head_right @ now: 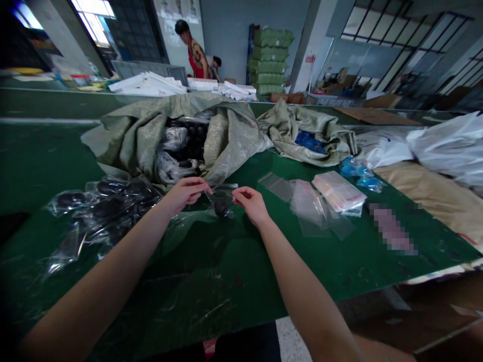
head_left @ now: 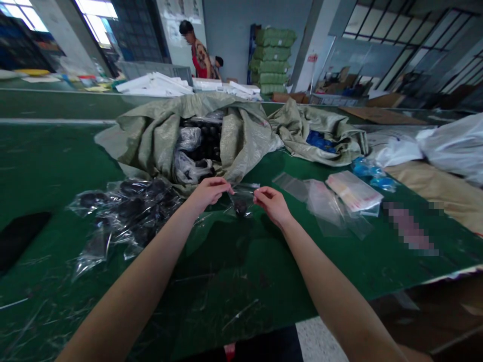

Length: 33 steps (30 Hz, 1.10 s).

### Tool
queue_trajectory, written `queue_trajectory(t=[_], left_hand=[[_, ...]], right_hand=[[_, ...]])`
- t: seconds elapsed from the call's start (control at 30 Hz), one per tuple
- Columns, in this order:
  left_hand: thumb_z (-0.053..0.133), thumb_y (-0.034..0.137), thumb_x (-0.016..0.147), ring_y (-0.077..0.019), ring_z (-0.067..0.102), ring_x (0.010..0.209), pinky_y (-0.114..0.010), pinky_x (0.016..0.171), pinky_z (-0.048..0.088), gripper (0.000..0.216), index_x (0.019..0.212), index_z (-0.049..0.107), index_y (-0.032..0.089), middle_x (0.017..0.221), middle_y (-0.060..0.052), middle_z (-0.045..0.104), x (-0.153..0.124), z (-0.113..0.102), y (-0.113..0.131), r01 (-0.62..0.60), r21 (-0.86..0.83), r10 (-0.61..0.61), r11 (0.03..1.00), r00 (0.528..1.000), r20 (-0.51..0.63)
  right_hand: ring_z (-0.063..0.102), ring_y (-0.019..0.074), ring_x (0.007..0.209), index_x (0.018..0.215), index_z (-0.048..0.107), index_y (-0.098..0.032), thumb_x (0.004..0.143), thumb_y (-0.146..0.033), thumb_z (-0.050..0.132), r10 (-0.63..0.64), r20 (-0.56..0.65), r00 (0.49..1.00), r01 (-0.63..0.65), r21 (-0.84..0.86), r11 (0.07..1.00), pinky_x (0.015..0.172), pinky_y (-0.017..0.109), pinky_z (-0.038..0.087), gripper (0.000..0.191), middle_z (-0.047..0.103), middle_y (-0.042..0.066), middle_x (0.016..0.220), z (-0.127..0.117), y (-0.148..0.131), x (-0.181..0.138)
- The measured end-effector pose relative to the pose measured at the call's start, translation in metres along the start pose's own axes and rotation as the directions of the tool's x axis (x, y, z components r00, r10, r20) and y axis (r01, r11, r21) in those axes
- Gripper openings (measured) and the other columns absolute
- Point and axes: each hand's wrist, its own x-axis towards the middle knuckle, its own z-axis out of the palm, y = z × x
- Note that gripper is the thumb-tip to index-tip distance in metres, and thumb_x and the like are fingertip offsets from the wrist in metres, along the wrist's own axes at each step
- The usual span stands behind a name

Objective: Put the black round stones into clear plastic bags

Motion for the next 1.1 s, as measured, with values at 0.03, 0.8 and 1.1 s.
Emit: queue_trajectory(t=[0.03, 0.8, 1.1], left_hand=[[0.069, 0.039, 0.073, -0.0022, 0.026, 0.039, -0.022, 0.038, 0.011, 0.025, 0.075, 0.064, 0.014, 0.077, -0.006, 0.069, 0.000, 0.000, -0.001, -0.005, -0.003, 0.005, 1.000, 1.000, 0.008], [0.047, 0.033, 0.093, -0.0193, 0.063, 0.091, -0.029, 0.078, 0.047, 0.028, 0.101, 0.072, 0.021, 0.105, -0.008, 0.069, -0.021, 0.043, 0.018, -0.400, 0.835, 0.542, 0.377, 0.826, 0.151], [0.045, 0.031, 0.094, -0.0212, 0.064, 0.091, -0.028, 0.069, 0.045, 0.029, 0.104, 0.072, 0.023, 0.102, -0.008, 0.071, -0.020, 0.046, 0.005, -0.362, 0.877, 0.506, 0.315, 0.846, 0.167]], right_hand=[[0.059, 0.0104, 0.065, 0.078, 0.068, -0.020, 0.063, -0.042, 0.082, -0.003, -0.001, 1.000, 0.003, 0.013, 1.000, 0.072, 0.027, 0.050, 0.030, 0.065, -0.002, 0.073, 0.001, 0.000, 0.000], [0.058, 0.0141, 0.070, 0.084, 0.067, -0.021, 0.078, -0.049, 0.067, -0.145, 0.061, 0.988, 0.154, -0.210, 0.965, 0.074, 0.029, 0.050, 0.029, 0.062, 0.000, 0.073, 0.017, -0.011, -0.012], [0.063, 0.0174, 0.080, 0.091, 0.070, -0.021, 0.088, -0.034, 0.056, -0.317, 0.126, 0.940, 0.338, -0.474, 0.813, 0.079, 0.032, 0.050, 0.019, 0.068, 0.003, 0.083, 0.021, -0.023, -0.023]])
